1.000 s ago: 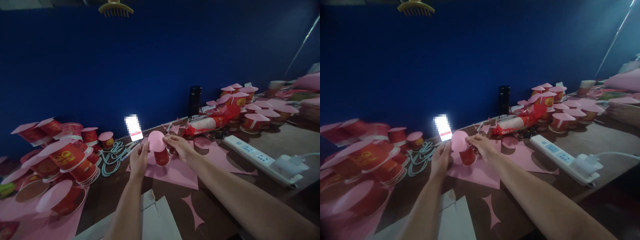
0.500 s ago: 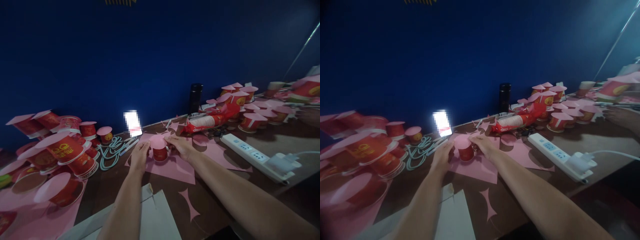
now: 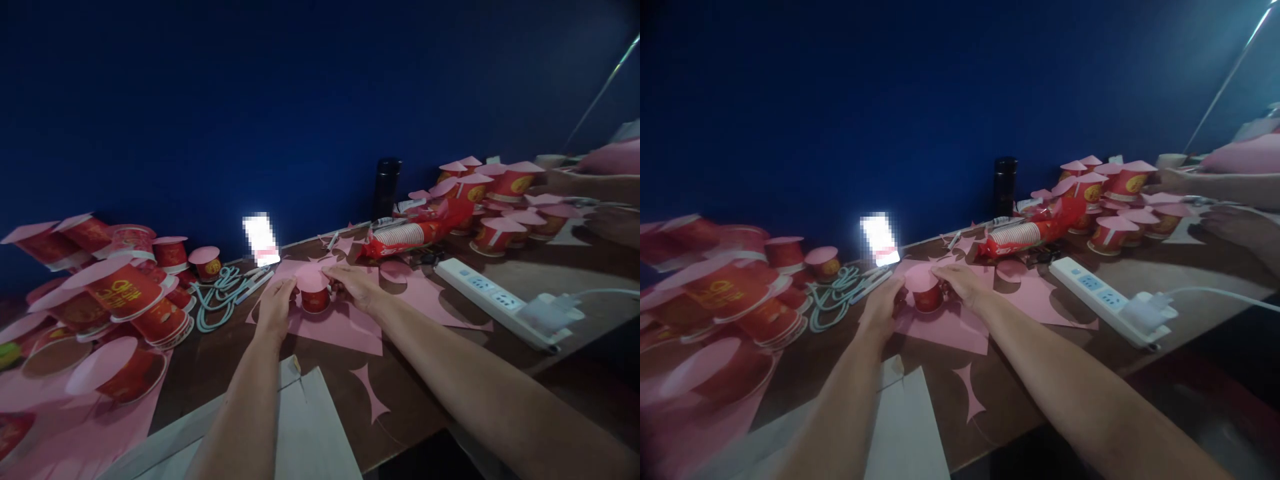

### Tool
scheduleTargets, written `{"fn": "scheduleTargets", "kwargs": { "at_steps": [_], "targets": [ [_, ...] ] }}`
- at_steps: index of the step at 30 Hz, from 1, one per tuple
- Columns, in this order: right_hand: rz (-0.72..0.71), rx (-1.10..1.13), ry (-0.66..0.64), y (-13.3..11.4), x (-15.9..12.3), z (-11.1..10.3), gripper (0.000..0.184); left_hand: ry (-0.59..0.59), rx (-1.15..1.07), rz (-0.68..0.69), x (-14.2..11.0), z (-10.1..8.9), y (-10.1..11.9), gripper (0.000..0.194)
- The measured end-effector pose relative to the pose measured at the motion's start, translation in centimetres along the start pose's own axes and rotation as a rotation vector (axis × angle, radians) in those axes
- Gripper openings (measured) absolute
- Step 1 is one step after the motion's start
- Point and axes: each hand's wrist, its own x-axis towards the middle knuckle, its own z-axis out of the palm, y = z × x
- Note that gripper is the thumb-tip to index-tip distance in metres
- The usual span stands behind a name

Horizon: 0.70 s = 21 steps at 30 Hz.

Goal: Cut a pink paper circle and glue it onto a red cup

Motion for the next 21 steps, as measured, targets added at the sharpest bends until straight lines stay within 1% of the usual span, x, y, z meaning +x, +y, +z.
{"fn": "scheduleTargets", "kwargs": {
  "at_steps": [3,7,9,13,16,21],
  "targets": [
    [0.0,-0.022,0.007,0.1,0.0,0.1,0.03,0.011,-0.025,-0.017,0.0,0.1,-0.2,0.033],
    [-0.028,-0.07,0.034,0.3,0.1,0.1,0.031,-0.018,-0.061,-0.038,0.0,0.2,-0.3,0.035],
    [-0.039,-0.089,0.038,0.3,0.1,0.2,0.032,-0.033,-0.039,-0.032,0.1,0.2,-0.3,0.036],
    [-0.04,-0.109,0.054,0.3,0.2,0.2,0.034,-0.025,0.028,0.013,0.4,0.2,-0.5,0.038],
    [-0.051,-0.101,0.064,0.4,0.4,0.2,0.036,-0.029,0.042,0.016,0.7,0.4,-0.5,0.039],
    [-0.062,-0.067,0.053,0.5,0.7,0.2,0.038,0.021,0.053,0.002,1.0,0.7,-0.4,0.038]
  ]
}}
